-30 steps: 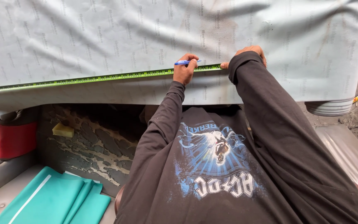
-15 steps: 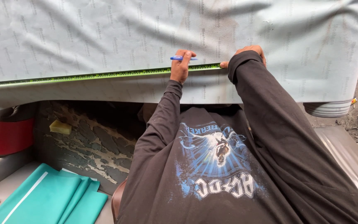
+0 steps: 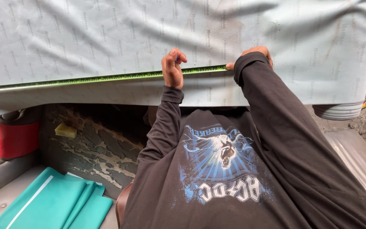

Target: The person measures a large piece of light blue fabric laid out on a workbench using a yellow tape measure and a blue pen. They mark measurements on the fabric, smooth it out, and then use a green measuring tape to mark a horizontal line across the material.

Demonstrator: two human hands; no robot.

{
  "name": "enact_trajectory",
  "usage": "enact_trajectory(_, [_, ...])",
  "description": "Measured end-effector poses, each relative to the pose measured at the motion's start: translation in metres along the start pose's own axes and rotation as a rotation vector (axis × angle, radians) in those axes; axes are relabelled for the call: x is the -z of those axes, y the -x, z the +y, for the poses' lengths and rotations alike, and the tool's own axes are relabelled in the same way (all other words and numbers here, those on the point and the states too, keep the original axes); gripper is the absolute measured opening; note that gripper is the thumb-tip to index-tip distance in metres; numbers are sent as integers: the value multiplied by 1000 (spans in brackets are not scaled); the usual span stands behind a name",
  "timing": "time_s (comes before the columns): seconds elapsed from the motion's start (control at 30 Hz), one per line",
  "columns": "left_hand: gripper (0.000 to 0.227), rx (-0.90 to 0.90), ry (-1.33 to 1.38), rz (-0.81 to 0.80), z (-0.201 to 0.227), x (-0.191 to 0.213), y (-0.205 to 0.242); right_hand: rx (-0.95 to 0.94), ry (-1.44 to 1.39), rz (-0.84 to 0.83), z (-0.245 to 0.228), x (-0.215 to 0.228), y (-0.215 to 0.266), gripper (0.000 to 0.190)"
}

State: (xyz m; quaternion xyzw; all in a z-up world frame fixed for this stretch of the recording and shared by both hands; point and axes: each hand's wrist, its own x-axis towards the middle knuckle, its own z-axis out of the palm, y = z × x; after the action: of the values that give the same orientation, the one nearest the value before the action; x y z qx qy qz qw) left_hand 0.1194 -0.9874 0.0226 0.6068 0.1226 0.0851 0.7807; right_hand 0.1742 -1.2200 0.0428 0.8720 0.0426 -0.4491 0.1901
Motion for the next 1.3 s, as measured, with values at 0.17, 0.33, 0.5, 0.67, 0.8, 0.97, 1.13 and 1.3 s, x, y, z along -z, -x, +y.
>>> enact_trajectory(0.17, [54, 4, 50, -7, -4, 2, 1, -1, -11, 2, 1, -4, 4, 90])
enact_trajectory(0.33, [45, -1, 165, -137, -19, -2, 0, -2, -25, -3, 1, -5, 2, 89])
enact_trajectory(0.5, [65, 263, -251, -122, -57, 6, -9, 1, -30, 0, 1, -6, 3, 87])
enact_trajectory(0.67, [30, 210, -488, -179, -102, 20, -10, 2, -32, 5, 2, -7, 5, 86])
enact_trajectory(0.8, [12, 187, -518, -180, -98, 17, -3, 6, -36, -1, 3, -10, 6, 85])
enact_trajectory(0.97, [12, 230, -628, -196, -108, 18, -3, 9, -36, -4, 3, -12, 6, 84])
enact_trajectory(1.13, [12, 243, -675, -188, -107, 16, 0, 12, -31, -1, 3, -12, 7, 83])
enact_trajectory(1.3, [14, 238, -668, -181, -104, 13, 1, 18, -32, -2, 2, -13, 7, 81])
